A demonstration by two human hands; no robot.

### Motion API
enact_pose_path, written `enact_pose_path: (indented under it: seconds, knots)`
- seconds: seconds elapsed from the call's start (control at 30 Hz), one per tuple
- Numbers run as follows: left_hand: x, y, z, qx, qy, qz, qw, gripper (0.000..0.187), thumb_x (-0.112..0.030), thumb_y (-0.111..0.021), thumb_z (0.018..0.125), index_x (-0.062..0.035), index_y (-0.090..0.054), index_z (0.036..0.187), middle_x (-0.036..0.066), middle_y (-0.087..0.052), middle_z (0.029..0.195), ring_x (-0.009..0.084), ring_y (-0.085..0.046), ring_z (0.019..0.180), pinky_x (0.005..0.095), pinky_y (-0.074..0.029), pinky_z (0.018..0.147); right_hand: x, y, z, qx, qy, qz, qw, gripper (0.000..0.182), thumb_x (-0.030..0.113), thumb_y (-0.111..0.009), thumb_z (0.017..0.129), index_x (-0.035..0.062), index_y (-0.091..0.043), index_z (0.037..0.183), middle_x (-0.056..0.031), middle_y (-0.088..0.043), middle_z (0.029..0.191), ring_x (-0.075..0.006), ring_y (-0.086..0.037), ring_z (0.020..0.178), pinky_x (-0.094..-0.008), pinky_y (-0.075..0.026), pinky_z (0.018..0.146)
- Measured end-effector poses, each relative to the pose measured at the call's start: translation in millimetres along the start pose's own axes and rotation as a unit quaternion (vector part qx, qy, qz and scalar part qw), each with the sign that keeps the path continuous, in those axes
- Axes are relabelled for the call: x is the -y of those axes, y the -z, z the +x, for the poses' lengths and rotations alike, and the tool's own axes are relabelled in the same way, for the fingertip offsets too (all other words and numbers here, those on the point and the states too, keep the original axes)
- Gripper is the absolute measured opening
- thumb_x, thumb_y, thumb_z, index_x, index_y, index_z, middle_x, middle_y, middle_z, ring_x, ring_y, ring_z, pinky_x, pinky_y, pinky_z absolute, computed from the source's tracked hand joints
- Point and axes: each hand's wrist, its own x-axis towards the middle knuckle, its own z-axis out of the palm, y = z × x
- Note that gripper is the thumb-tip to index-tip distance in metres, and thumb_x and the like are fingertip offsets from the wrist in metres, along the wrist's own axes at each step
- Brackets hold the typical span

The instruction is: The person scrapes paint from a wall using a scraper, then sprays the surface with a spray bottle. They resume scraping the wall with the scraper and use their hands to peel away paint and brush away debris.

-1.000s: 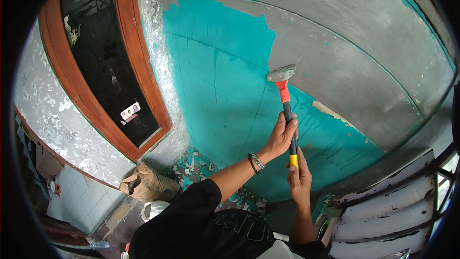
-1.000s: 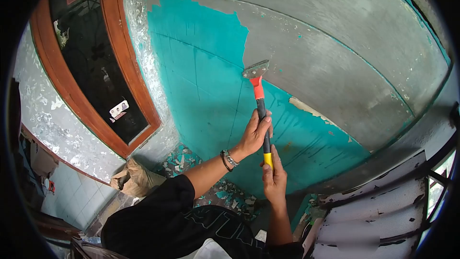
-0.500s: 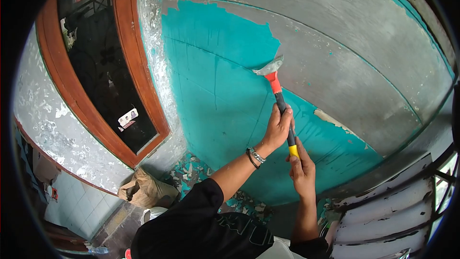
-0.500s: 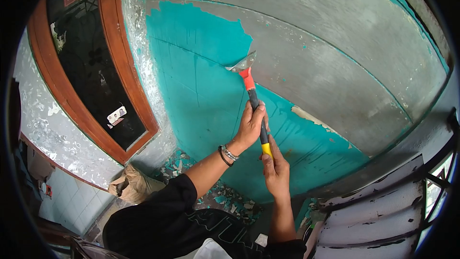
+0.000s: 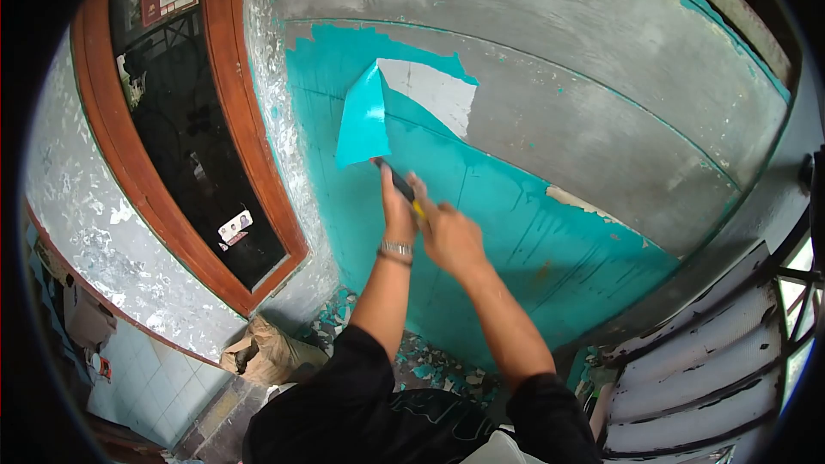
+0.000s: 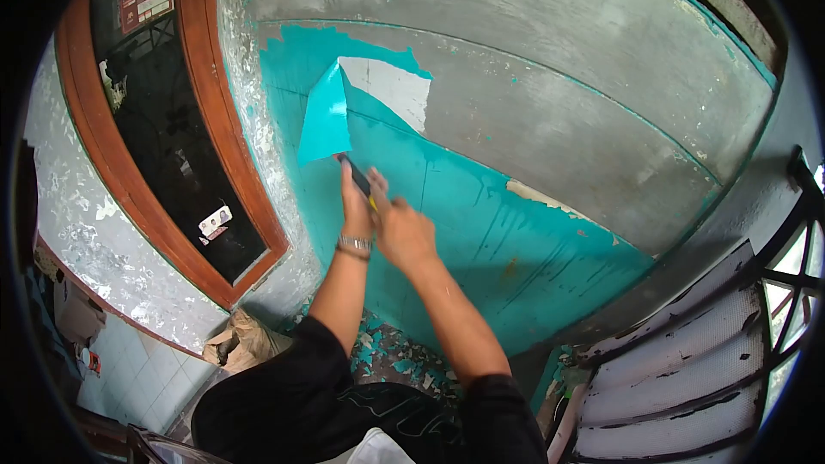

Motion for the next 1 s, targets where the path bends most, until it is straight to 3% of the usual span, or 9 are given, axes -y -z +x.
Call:
enact_pose_path:
  seconds: [0.03,0.1,0.17,0.27,0.33,0.47,0.63,0.8,1.0]
  knots:
    - [24.2,48.5,-2.1,0.084,0.043,-0.068,0.993,0.072,-0.069,-0.044,0.09,-0.0059,-0.046,0.126,0.009,-0.057,0.1,0.0209,-0.059,0.086,0.0336,-0.05,0.077,-7.3,-4.0,-25.2,0.022,-0.02,-0.028,0.999,0.056,0.015,-0.056,0.09,0.0198,-0.042,0.144,-0.0162,-0.064,0.095,-0.0393,-0.064,0.082,-0.0468,-0.051,0.071]
    - [56.8,101.4,-54.8,-0.114,0.159,-0.013,0.981,0.087,-0.071,-0.038,0.09,-0.0086,-0.024,0.149,0.013,-0.057,0.118,0.0236,-0.059,0.098,0.0421,-0.048,0.087,-42.4,-27.6,-76.7,0.011,-0.044,-0.026,0.999,0.054,0.015,-0.058,0.089,0.0226,-0.047,0.141,-0.0151,-0.064,0.099,-0.0387,-0.064,0.081,-0.0481,-0.051,0.068]
    - [101.0,199.8,-76.1,-0.164,0.27,0.067,0.946,0.079,-0.066,-0.04,0.093,-0.0043,-0.034,0.143,0.012,-0.059,0.105,0.025,-0.06,0.093,0.0413,-0.047,0.089,-68.7,-38.7,-132.2,-0.038,-0.039,0.065,0.996,0.048,0.014,-0.058,0.09,0.0197,-0.051,0.138,-0.0156,-0.064,0.099,-0.036,-0.064,0.077,-0.0462,-0.051,0.065]
    - [98.2,157.7,-131.2,-0.112,0.324,0.243,0.907,0.076,-0.064,-0.042,0.094,-0.0037,-0.039,0.139,0.013,-0.062,0.11,0.0248,-0.06,0.099,0.0415,-0.047,0.09,-83.9,-27.7,-177.2,-0.115,-0.005,0.179,0.977,0.044,0.015,-0.056,0.093,0.0145,-0.053,0.137,-0.0135,-0.067,0.094,-0.03,-0.066,0.072,-0.0403,-0.052,0.064]
    - [89.5,103.9,-144.8,0.037,0.323,0.292,0.899,0.069,-0.057,-0.044,0.096,-0.0051,-0.037,0.141,0.011,-0.062,0.117,0.0197,-0.06,0.102,0.0373,-0.05,0.086,-68.3,6.7,-194.5,-0.071,-0.21,0.346,0.912,0.041,0.016,-0.053,0.097,0.008,-0.052,0.137,-0.0144,-0.068,0.094,-0.0207,-0.066,0.078,-0.0337,-0.052,0.069]
    - [88.1,-9.2,-145.7,0.26,0.156,0.275,0.912,0.064,-0.043,-0.037,0.103,-0.0067,-0.012,0.15,0.014,-0.059,0.121,0.0225,-0.057,0.111,0.0391,-0.049,0.09,-57.5,66.9,-170.4,-0.171,-0.108,0.266,0.942,0.041,0.018,-0.049,0.099,0.0012,-0.05,0.137,-0.0174,-0.068,0.096,-0.0174,-0.066,0.082,-0.0327,-0.052,0.073]
    - [90.9,-121.0,-134.3,0.328,-0.121,0.275,0.896,0.064,-0.019,-0.048,0.101,-0.0047,-0.006,0.147,0.01,-0.059,0.1,0.0136,-0.059,0.091,0.0281,-0.052,0.075,-47.5,112.5,-128.9,-0.18,-0.066,0.18,0.965,0.037,0.014,-0.049,0.1,0.0035,-0.053,0.135,-0.0206,-0.067,0.094,-0.0193,-0.066,0.078,-0.0317,-0.051,0.072]
    - [85.7,-155.7,-110.8,0.303,-0.116,0.271,0.906,0.042,-0.011,-0.046,0.1,-0.0035,-0.021,0.132,0.006,-0.053,0.086,0.0107,-0.055,0.073,0.0274,-0.05,0.067,-40.9,140.3,-103.2,-0.174,-0.054,0.156,0.971,0.034,0.012,-0.052,0.1,0.004,-0.056,0.133,-0.0124,-0.06,0.07,-0.0132,-0.058,0.064,-0.0279,-0.047,0.06]
    - [65.6,-175.0,-93.6,0.27,-0.121,0.229,0.927,0.025,-0.015,-0.045,0.1,-0.0045,-0.028,0.116,0.003,-0.055,0.076,0.0095,-0.054,0.069,0.0245,-0.047,0.062,-15.7,165.7,-68.7,-0.144,-0.049,0.11,0.982,0.034,0.011,-0.051,0.099,0.0045,-0.057,0.132,-0.0133,-0.058,0.068,-0.0161,-0.057,0.061,-0.0309,-0.047,0.06]
